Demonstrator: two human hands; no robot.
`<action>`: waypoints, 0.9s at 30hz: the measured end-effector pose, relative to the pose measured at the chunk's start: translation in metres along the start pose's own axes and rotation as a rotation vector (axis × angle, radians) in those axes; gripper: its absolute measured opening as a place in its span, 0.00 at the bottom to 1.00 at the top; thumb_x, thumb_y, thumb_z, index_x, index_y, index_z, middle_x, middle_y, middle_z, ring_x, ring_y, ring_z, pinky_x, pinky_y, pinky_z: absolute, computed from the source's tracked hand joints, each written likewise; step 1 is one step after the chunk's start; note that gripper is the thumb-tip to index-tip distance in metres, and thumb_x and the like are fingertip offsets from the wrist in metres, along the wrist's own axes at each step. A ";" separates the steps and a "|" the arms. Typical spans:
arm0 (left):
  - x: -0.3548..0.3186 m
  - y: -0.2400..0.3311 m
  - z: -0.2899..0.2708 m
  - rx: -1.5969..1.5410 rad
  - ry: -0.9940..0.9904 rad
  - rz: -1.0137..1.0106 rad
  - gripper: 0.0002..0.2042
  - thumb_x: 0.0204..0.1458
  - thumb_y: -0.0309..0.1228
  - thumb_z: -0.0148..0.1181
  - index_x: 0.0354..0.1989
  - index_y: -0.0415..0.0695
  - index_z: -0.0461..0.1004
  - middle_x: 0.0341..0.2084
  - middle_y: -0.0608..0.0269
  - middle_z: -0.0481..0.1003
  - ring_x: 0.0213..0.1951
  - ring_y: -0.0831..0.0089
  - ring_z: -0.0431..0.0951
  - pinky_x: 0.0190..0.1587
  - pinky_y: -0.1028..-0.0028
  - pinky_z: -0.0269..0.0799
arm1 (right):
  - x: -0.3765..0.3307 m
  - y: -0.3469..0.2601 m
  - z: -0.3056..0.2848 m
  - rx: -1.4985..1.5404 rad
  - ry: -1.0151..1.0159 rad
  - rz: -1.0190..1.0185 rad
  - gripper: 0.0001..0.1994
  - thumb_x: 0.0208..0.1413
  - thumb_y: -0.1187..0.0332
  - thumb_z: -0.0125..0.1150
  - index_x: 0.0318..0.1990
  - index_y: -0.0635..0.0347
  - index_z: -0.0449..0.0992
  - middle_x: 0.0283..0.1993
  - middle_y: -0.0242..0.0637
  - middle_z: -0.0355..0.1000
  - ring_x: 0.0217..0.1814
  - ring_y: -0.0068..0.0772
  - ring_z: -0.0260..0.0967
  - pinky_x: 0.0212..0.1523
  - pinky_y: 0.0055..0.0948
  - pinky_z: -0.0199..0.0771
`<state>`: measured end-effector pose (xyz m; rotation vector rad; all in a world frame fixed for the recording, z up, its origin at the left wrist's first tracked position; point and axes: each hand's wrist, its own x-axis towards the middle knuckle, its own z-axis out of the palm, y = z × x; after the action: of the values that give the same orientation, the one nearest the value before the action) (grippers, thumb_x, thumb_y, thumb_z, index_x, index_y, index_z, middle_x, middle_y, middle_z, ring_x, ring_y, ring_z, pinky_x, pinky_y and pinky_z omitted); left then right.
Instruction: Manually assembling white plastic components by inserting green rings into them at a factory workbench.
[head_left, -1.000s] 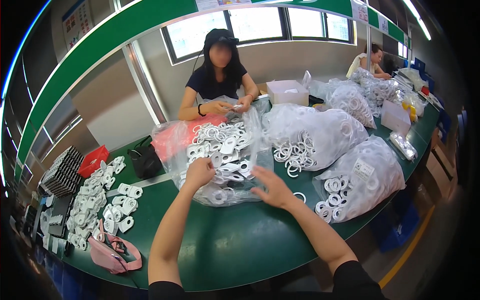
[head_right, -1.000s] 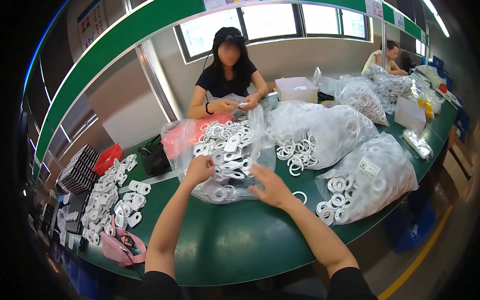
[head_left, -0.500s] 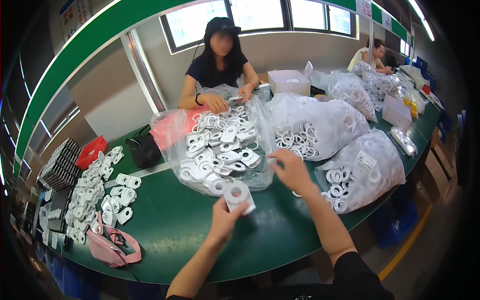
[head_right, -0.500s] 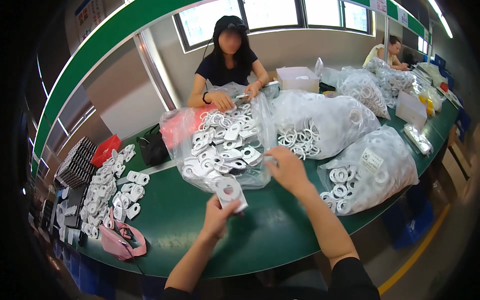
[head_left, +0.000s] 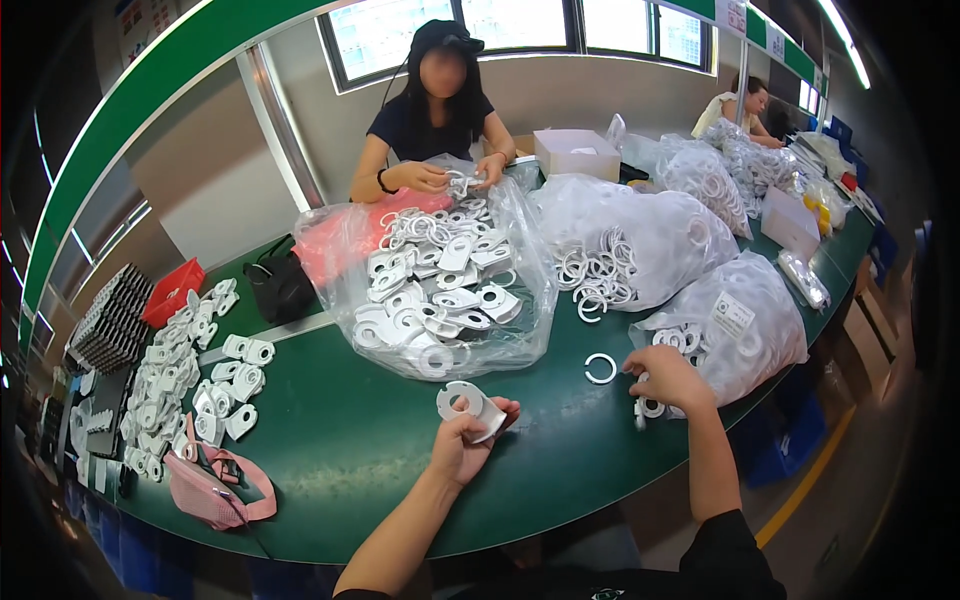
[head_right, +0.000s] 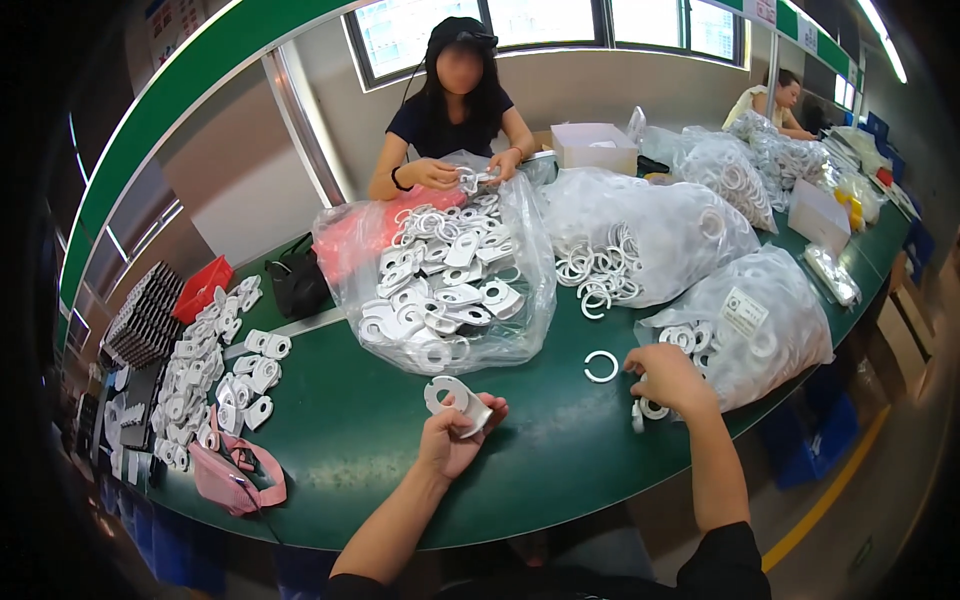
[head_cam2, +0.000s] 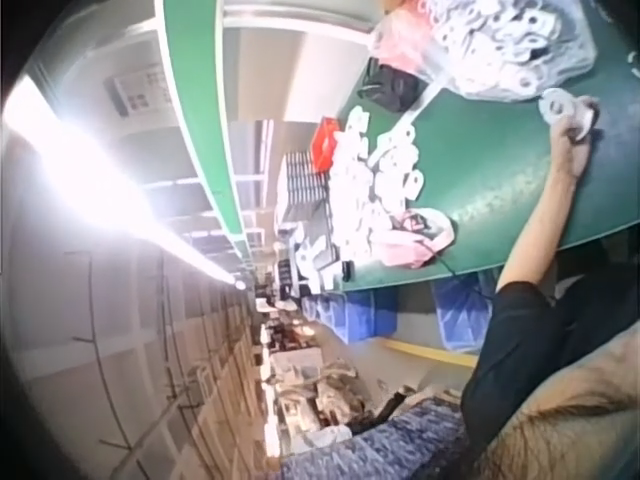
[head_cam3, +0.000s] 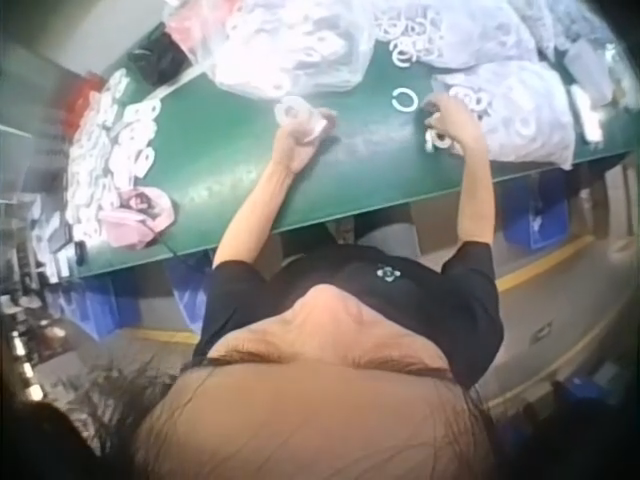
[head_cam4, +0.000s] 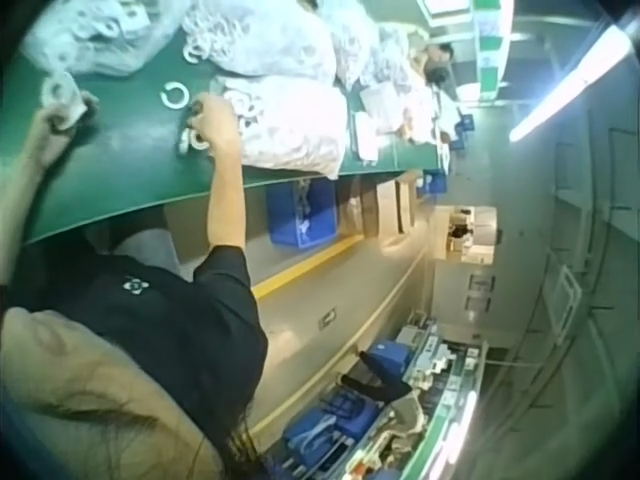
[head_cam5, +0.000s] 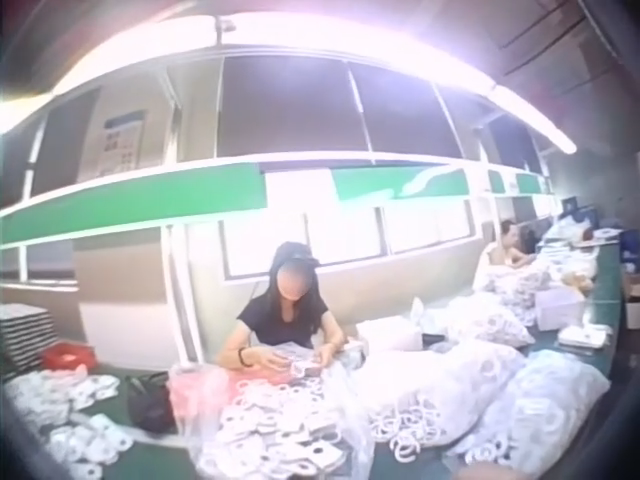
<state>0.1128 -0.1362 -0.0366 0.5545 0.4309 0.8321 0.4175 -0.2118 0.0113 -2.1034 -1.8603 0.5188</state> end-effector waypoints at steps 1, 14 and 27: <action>0.001 -0.001 -0.004 -0.050 0.029 0.019 0.28 0.30 0.18 0.45 0.49 0.38 0.63 0.37 0.50 0.71 0.47 0.52 0.71 0.53 0.56 0.68 | 0.003 -0.001 0.000 0.002 0.050 -0.043 0.16 0.34 0.74 0.66 0.36 0.60 0.76 0.33 0.42 0.74 0.39 0.42 0.72 0.41 0.33 0.71; 0.012 -0.010 -0.011 0.251 0.090 -0.038 0.15 0.58 0.35 0.50 0.49 0.40 0.64 0.36 0.60 0.73 0.38 0.68 0.75 0.40 0.67 0.75 | 0.039 -0.101 -0.004 0.640 0.274 -0.465 0.09 0.50 0.78 0.57 0.41 0.66 0.74 0.39 0.36 0.72 0.42 0.26 0.71 0.43 0.23 0.73; 0.009 -0.011 -0.019 0.179 -0.067 -0.086 0.16 0.61 0.39 0.41 0.55 0.50 0.57 0.50 0.60 0.68 0.49 0.66 0.72 0.36 0.66 0.76 | 0.057 -0.120 0.085 0.599 0.267 -0.628 0.08 0.47 0.74 0.61 0.37 0.62 0.76 0.35 0.40 0.74 0.37 0.36 0.72 0.38 0.29 0.71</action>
<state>0.1140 -0.1298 -0.0591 0.7230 0.4674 0.6948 0.2791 -0.1419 -0.0165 -1.0791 -1.7844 0.5156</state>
